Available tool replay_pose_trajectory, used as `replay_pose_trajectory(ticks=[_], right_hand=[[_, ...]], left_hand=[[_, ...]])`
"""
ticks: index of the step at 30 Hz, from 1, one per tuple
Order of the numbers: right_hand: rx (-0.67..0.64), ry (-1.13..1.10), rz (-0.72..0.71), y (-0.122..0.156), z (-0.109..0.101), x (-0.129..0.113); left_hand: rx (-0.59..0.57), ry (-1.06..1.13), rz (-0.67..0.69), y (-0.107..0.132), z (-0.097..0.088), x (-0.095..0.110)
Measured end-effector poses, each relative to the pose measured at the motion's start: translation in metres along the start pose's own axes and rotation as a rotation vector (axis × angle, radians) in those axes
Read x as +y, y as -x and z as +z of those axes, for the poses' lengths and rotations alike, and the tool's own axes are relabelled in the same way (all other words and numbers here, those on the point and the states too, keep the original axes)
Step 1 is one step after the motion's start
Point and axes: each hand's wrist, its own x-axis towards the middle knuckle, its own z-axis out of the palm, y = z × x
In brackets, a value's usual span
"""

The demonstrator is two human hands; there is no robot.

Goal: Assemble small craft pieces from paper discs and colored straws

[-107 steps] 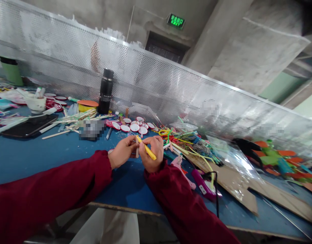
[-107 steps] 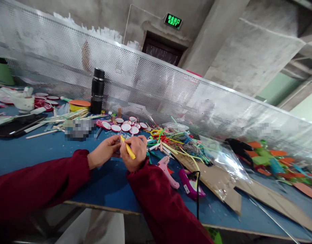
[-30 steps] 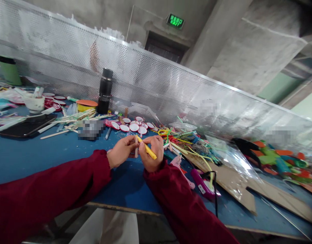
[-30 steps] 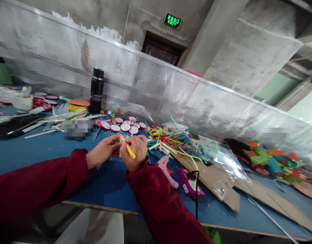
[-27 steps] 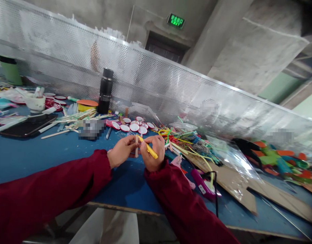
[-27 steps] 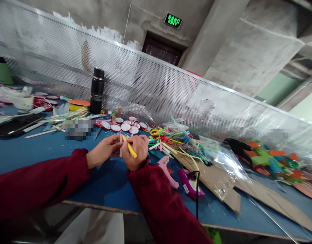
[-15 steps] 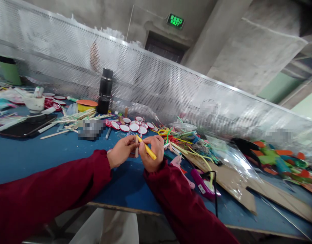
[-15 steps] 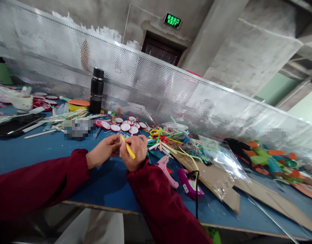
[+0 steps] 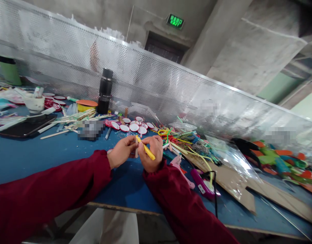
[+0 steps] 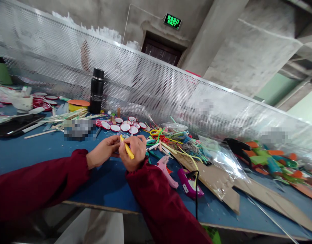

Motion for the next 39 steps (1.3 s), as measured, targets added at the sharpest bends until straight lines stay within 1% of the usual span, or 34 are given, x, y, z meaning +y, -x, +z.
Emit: replay_pose_trajectory(ticks=[13,18,23,39], right_hand=[[0.007,0.013,0.000,0.0003,-0.0003,0.0012],[0.012,0.017,-0.008,0.0009,0.0005,0.0015],[-0.008,0.010,-0.004,0.0014,0.0008,0.0017],[-0.008,0.008,-0.001,0.0007,0.0006,0.0029]], left_hand=[[0.013,0.022,-0.005,0.0000,0.0007,0.0013],[0.011,-0.002,-0.002,0.0000,0.0007,0.0012],[0.004,-0.008,-0.009,0.0003,0.0003,0.0001],[-0.023,-0.001,-0.007,-0.0011,-0.0007,-0.0020]])
